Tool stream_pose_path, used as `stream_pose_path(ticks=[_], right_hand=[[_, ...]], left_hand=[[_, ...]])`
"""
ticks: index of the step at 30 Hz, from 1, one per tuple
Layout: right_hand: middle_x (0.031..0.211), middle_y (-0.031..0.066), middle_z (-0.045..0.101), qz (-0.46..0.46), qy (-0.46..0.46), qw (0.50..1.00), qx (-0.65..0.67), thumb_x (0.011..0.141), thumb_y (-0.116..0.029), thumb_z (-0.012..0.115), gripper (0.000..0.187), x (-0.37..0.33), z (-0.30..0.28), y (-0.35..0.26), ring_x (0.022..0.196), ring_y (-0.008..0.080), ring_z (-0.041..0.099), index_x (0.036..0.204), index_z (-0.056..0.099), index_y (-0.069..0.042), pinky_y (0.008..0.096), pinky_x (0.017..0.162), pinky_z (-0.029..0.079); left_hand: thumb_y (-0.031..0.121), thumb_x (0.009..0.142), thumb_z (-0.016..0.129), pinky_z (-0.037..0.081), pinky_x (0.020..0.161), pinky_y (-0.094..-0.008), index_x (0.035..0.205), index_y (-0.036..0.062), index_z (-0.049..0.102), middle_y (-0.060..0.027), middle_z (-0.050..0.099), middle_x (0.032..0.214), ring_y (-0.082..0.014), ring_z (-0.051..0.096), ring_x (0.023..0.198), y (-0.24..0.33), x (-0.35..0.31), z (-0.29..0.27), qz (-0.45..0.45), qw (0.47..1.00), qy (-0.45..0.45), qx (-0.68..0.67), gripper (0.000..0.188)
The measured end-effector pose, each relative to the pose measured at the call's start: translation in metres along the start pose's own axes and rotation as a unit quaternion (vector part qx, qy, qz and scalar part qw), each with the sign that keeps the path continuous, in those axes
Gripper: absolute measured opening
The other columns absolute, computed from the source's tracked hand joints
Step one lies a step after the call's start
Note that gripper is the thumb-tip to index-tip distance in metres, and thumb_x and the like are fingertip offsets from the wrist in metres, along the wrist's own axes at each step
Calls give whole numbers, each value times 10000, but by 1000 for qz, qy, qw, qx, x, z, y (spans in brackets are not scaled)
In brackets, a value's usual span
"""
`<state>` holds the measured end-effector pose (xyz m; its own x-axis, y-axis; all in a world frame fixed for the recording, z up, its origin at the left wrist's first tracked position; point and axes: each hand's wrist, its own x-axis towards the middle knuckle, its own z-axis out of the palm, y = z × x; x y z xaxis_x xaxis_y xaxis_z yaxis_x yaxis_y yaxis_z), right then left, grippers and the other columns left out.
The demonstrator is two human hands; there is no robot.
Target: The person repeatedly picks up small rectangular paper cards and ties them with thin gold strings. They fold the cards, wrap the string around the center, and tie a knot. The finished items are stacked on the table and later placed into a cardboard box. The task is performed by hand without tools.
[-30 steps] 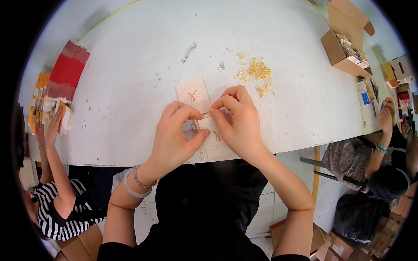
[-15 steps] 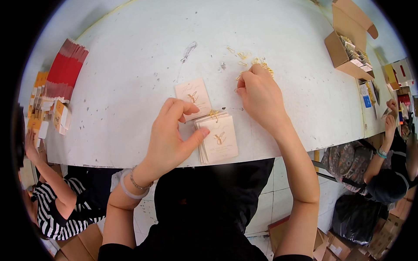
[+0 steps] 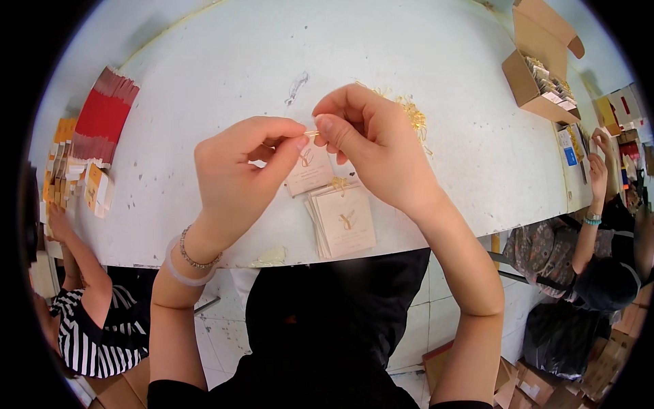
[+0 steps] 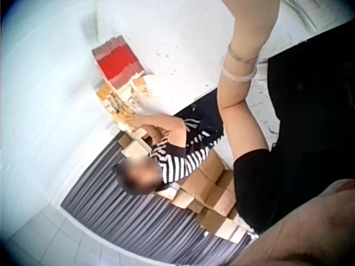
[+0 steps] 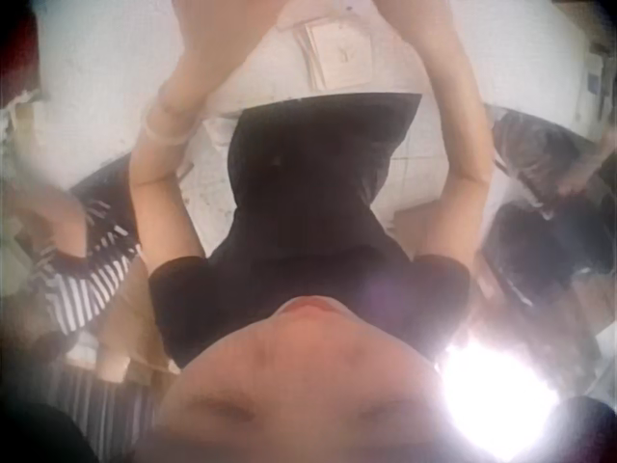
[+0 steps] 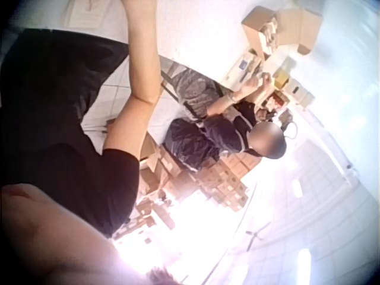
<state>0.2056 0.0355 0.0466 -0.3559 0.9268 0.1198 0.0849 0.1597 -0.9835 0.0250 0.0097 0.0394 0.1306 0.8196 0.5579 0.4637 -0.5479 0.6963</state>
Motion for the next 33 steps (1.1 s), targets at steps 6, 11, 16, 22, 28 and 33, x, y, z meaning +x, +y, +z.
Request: stream_pose_path(ticks=[6,11,16,22,28,33], right_hand=[[696,-14,551,13,-14,1000,-24,954,-144,588,192,-2,11,-4,630,49,420,848,613,14,221,558,368],[683,-19,540,-30,12,998,-55,944,-133,591,182,-3,19,-4,626,49,415,836,606,12,225,545,347],[702,-28,542,-11,-1,997,71,944,-144,588,183,-1,19,-4,651,47,437,818,607,-12,214,564,346],[707,-28,538,9,87,990,113,962,-192,577,216,4,21,4,663,51,431,828,590,-23,225,579,354],[669,-16,511,-13,112,989,-96,974,-200,572,239,2,8,9,622,56,401,837,581,-4,243,554,358],[622,20,518,-37,104,984,-140,955,-181,595,219,4,7,16,565,92,425,841,605,5,272,527,373]], left_hand=[[-47,742,665,474,475,-219,811,57,677,-44,658,701,-126,601,565,-6,-3,-3,39,997,59,-23,125],[-49,734,672,475,479,-216,795,64,668,-34,648,686,-122,601,566,-3,-3,-9,103,991,59,61,128],[-68,796,670,533,573,-212,861,2,657,-45,682,824,-94,635,694,-4,-4,-12,-4,996,8,-91,96],[54,780,760,544,711,-282,1004,-12,613,-100,663,916,-155,630,836,-7,3,-10,-190,938,-78,-280,275],[295,629,856,466,839,-380,973,12,599,-153,602,1028,-282,549,979,-54,5,-8,-124,931,-217,265,514],[187,691,809,501,696,-316,955,-7,600,-117,651,867,-199,622,813,-66,23,-14,-208,944,-226,119,388]])
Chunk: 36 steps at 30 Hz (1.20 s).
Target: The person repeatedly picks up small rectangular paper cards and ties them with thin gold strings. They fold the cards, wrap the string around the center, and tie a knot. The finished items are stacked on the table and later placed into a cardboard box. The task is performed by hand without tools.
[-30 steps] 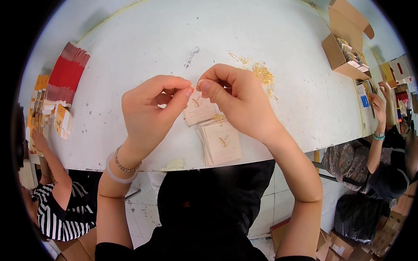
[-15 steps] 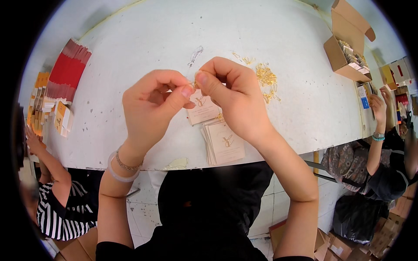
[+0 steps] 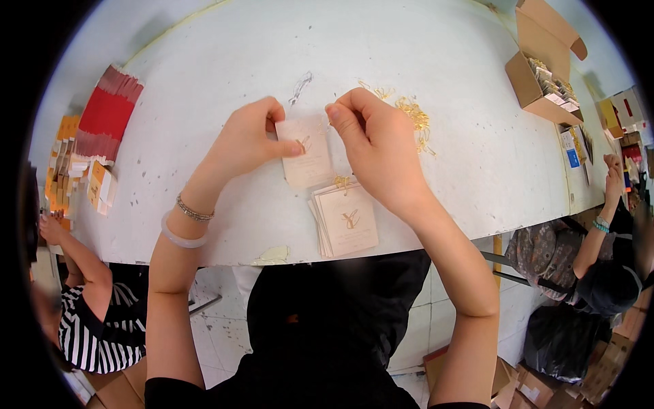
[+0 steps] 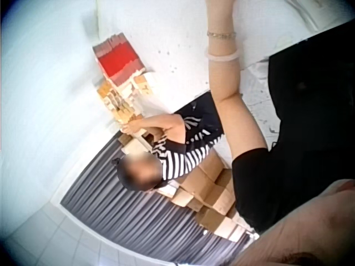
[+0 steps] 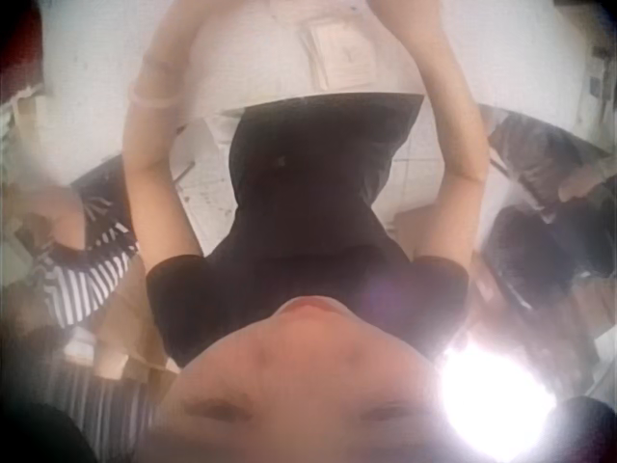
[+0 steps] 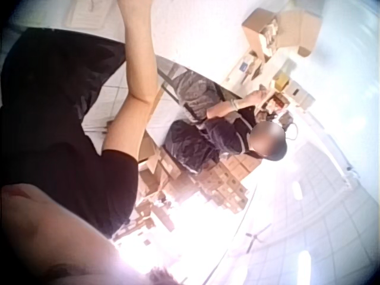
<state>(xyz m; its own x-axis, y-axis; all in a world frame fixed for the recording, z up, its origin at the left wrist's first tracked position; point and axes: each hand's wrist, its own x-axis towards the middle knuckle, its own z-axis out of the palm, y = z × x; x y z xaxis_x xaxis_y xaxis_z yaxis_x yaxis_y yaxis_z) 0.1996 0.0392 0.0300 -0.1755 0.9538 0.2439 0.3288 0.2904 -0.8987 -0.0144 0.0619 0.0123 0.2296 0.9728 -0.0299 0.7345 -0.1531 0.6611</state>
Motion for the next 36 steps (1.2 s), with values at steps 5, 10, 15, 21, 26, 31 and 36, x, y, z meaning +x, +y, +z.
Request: stream_pose_path(ticks=[5,10,15,21,26,31,36], right_hand=[[605,95,583,1,-9,996,-88,916,-180,625,217,4,7,-12,531,181,528,827,643,17,312,530,420],[619,125,617,-5,-2,994,-107,895,-170,635,217,12,12,-19,553,236,580,792,656,20,342,551,455],[633,152,630,-33,5,991,-128,884,-157,638,213,12,11,-28,572,278,602,777,659,26,364,561,470],[618,151,621,-62,17,987,-149,882,-142,637,213,9,11,-35,552,300,588,753,642,28,374,542,461],[654,121,611,-105,62,976,-180,875,-105,643,164,9,12,-36,577,289,571,763,598,6,363,536,450],[730,64,571,-318,169,909,-209,846,-50,649,100,18,15,-23,680,261,532,802,559,-43,344,560,448],[731,62,560,-303,120,933,-151,816,-19,662,117,22,8,-24,691,256,525,803,549,-44,349,584,455]], left_hand=[[60,750,734,486,560,-274,892,-17,623,-85,662,657,-159,646,597,10,-5,-7,45,983,93,-150,196],[28,802,722,451,532,-201,864,0,640,-36,671,672,-57,590,574,35,-26,-11,82,986,125,-78,107],[33,798,726,442,506,-200,840,5,654,-38,652,626,-63,583,534,39,-33,-12,134,979,152,-35,87],[38,782,741,416,471,-214,841,0,653,-49,595,567,-81,550,484,42,-36,-10,185,967,178,1,112],[46,774,749,396,456,-225,844,-3,660,-48,540,534,-93,511,461,45,-38,-8,223,953,202,23,124],[59,781,757,397,465,-229,855,-6,672,-47,550,557,-102,497,474,54,-40,-11,219,958,186,-4,130],[71,794,757,396,476,-231,853,-19,668,-53,558,583,-95,488,497,55,-34,-11,258,944,207,-6,140]])
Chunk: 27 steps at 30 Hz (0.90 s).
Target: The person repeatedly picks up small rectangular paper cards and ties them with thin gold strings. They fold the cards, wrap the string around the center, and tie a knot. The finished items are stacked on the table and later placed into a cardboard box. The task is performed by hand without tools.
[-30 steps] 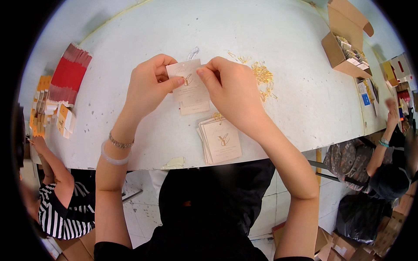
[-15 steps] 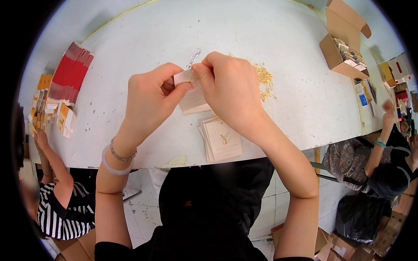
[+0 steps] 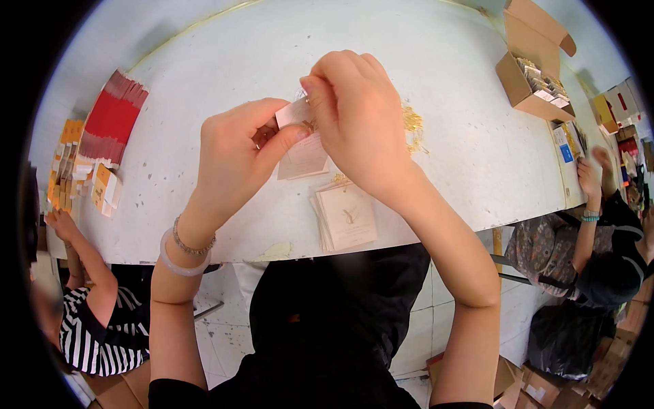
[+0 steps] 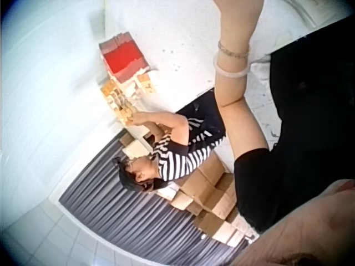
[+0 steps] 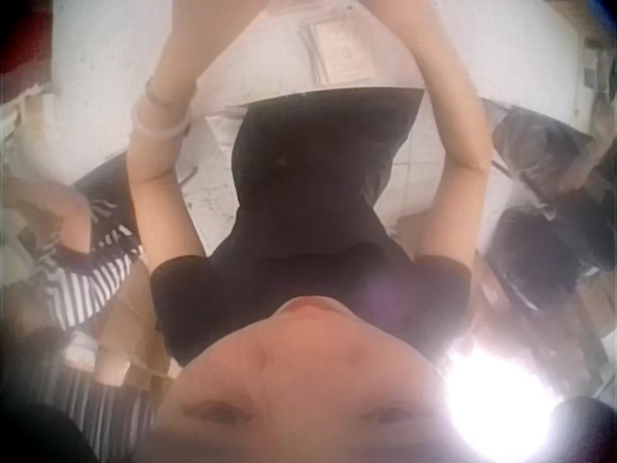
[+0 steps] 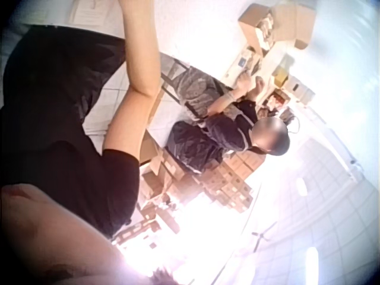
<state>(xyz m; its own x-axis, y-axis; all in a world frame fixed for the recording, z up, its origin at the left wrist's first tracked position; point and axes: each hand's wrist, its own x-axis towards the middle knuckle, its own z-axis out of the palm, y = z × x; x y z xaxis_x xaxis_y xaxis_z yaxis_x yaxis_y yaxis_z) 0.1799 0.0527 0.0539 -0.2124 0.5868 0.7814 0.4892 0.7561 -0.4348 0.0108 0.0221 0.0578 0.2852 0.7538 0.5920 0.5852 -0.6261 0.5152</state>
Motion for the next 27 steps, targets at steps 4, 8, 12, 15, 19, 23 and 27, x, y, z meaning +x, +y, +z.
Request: stream_pose_path(ticks=[4,8,12,15,19,23,27], right_hand=[[713,77,563,-116,4,989,-92,854,-32,641,94,9,1,3,661,251,533,817,554,-38,335,565,452],[651,97,553,137,5,987,82,922,-82,600,115,15,0,-4,534,224,513,826,562,-33,322,503,428],[686,-31,480,222,9,965,142,986,-102,530,143,10,-14,-6,579,54,413,867,557,-27,251,526,385],[659,26,495,250,-159,946,131,966,-99,542,146,-4,-59,9,562,106,432,842,540,-21,280,525,393],[630,129,521,305,-233,923,-16,926,-96,588,149,-73,-67,22,574,264,522,824,518,-12,359,563,435],[826,135,568,172,-146,964,-140,836,-22,640,108,-115,-49,32,768,327,564,830,533,-20,397,648,459],[930,135,547,95,-128,964,-214,772,31,662,138,-120,-39,37,863,323,534,814,538,-13,388,718,461]], left_hand=[[68,794,760,397,481,-232,852,-27,664,-47,563,590,-79,488,516,2,7,-3,-16,998,-54,10,148],[47,786,759,430,500,-210,859,-26,660,-10,589,626,-57,514,549,9,12,-5,-88,990,-61,-90,143],[44,787,756,460,529,-190,870,-17,655,10,612,665,-51,539,570,8,11,0,-80,985,-53,-147,144],[54,807,741,461,537,-188,874,-6,655,3,623,679,-50,543,576,-9,5,-2,-130,981,-44,-139,124],[72,844,711,451,535,-191,861,6,648,-11,635,690,-46,539,580,-30,0,1,-236,956,-60,-166,93],[108,805,746,452,519,-222,832,5,647,-53,665,666,-78,586,569,-43,-3,23,-235,959,-54,-147,146],[117,810,745,438,516,-216,824,15,643,-36,658,657,-69,581,569,-55,-9,30,-215,970,-45,-105,145]])
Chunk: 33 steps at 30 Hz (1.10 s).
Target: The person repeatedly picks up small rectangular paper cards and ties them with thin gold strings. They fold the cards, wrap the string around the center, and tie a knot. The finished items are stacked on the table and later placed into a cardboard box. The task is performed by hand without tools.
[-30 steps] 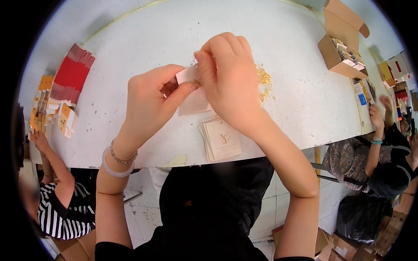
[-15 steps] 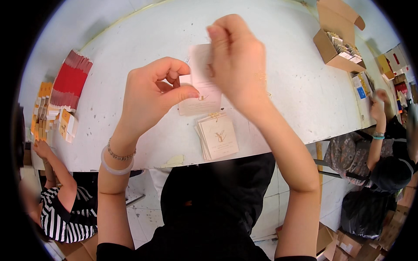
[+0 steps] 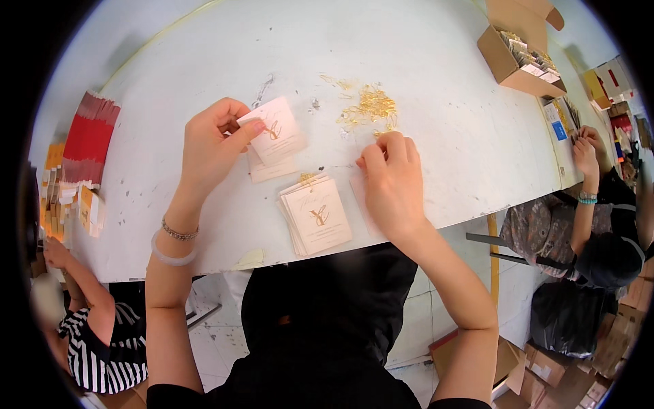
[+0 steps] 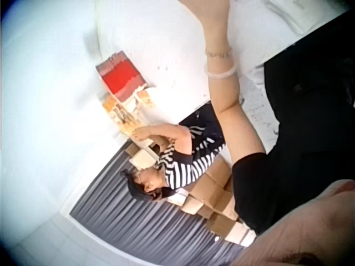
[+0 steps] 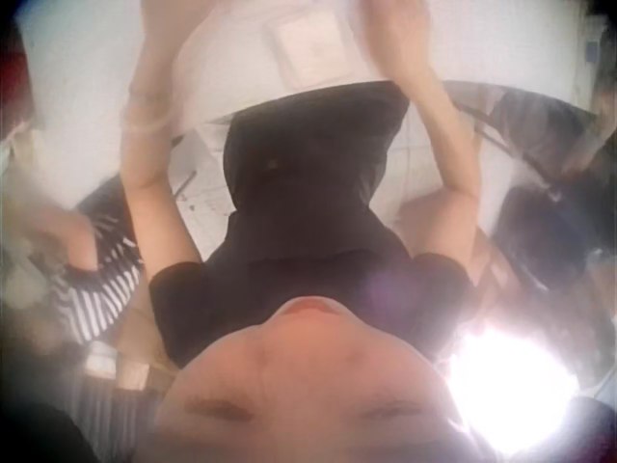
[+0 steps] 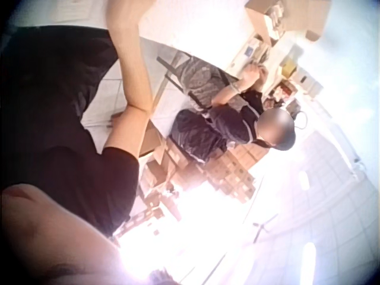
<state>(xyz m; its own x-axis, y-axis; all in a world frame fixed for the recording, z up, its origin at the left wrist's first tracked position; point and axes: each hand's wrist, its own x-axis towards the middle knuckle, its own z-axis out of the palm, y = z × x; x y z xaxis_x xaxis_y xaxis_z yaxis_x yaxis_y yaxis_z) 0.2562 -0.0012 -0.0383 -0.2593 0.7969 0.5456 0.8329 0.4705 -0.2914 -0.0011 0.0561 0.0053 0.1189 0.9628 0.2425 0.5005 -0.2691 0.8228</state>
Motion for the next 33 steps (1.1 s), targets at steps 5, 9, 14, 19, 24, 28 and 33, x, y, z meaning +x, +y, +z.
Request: stream_pose_path(ticks=[5,9,14,19,24,28,33], right_hand=[[908,116,557,59,-4,997,46,775,33,661,118,-2,-1,1,848,304,545,834,572,-17,377,722,466],[884,96,574,189,-32,967,167,784,23,661,106,9,-17,2,840,286,561,869,634,-32,368,727,471],[905,89,584,73,-59,989,116,796,23,646,115,48,-18,17,890,271,558,882,667,-49,360,762,475],[959,99,559,39,-174,982,67,797,44,628,94,69,-5,27,967,278,525,855,615,-29,354,813,463],[986,106,556,22,-192,980,55,792,55,615,94,68,0,26,978,290,521,833,562,-11,363,833,460],[992,100,550,18,-189,979,75,801,40,614,97,69,-1,25,994,292,522,861,557,-9,366,841,462],[982,100,548,-26,-180,982,50,803,39,617,114,66,1,33,982,285,530,887,571,-22,361,823,476]], left_hand=[[127,811,744,431,521,-211,824,24,644,-23,654,655,-64,576,572,0,0,2,-15,1000,-3,-24,145],[131,822,735,431,514,-214,854,25,658,-24,663,680,-63,580,588,-2,-2,1,-7,999,-2,-42,135],[128,840,718,439,525,-211,965,27,689,-25,680,734,-62,583,613,6,-4,-1,-51,995,3,-88,162],[112,857,695,448,550,-206,1037,40,690,-21,689,796,-54,567,624,12,-6,-3,-80,986,8,-146,194],[89,908,652,402,503,-171,1095,40,653,2,682,904,-13,551,661,9,-8,-6,-3,995,5,-99,193],[79,915,641,407,515,-170,1058,36,652,13,661,933,-12,536,689,14,-12,-8,15,996,9,-86,150],[84,871,667,448,527,-212,986,40,683,-9,692,849,-67,553,627,15,-13,-4,30,991,44,-124,124]])
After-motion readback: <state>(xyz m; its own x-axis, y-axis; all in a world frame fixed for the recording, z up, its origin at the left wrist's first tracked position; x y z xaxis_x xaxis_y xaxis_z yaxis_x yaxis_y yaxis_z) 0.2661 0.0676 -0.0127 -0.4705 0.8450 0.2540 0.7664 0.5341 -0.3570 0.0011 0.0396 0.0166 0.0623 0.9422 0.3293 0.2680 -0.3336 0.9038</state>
